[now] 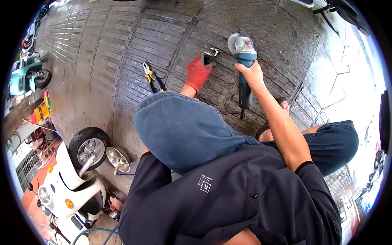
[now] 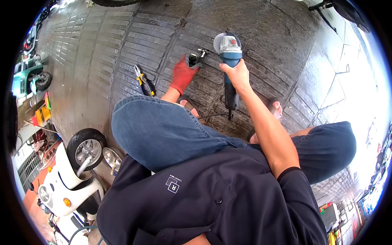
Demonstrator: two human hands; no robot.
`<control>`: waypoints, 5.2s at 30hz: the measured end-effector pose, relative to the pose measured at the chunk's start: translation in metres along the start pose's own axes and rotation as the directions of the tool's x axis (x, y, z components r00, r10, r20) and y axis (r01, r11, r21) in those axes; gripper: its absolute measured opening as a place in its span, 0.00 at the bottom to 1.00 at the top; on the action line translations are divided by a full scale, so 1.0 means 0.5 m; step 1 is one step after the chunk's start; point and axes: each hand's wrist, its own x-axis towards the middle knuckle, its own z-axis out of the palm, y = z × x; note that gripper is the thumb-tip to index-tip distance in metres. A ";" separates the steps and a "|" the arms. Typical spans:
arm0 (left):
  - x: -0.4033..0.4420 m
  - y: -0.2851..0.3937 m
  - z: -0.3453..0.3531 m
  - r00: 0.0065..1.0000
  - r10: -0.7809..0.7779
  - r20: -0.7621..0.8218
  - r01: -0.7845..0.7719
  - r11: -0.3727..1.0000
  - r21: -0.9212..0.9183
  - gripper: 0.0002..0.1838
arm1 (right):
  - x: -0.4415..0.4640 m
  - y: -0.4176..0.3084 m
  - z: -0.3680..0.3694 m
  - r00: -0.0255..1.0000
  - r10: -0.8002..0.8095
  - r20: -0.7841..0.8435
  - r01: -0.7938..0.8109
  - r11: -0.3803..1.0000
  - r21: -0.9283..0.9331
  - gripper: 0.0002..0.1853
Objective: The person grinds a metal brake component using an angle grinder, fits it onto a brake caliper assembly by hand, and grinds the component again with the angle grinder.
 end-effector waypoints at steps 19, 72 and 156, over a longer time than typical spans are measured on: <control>0.008 0.003 0.050 0.993 -0.122 0.000 0.116 0.944 -0.310 0.26 | -0.018 -0.032 0.039 0.997 -0.071 -0.008 0.064 0.940 -0.336 0.36; -0.005 0.050 0.060 0.974 -0.223 -0.049 0.181 0.885 -0.429 0.21 | -0.005 -0.043 0.079 0.997 -0.055 -0.052 0.019 0.842 -0.539 0.36; -0.003 0.050 0.045 0.978 -0.207 0.029 0.198 0.871 -0.449 0.19 | 0.001 -0.045 0.079 0.997 -0.072 -0.022 0.046 0.817 -0.574 0.36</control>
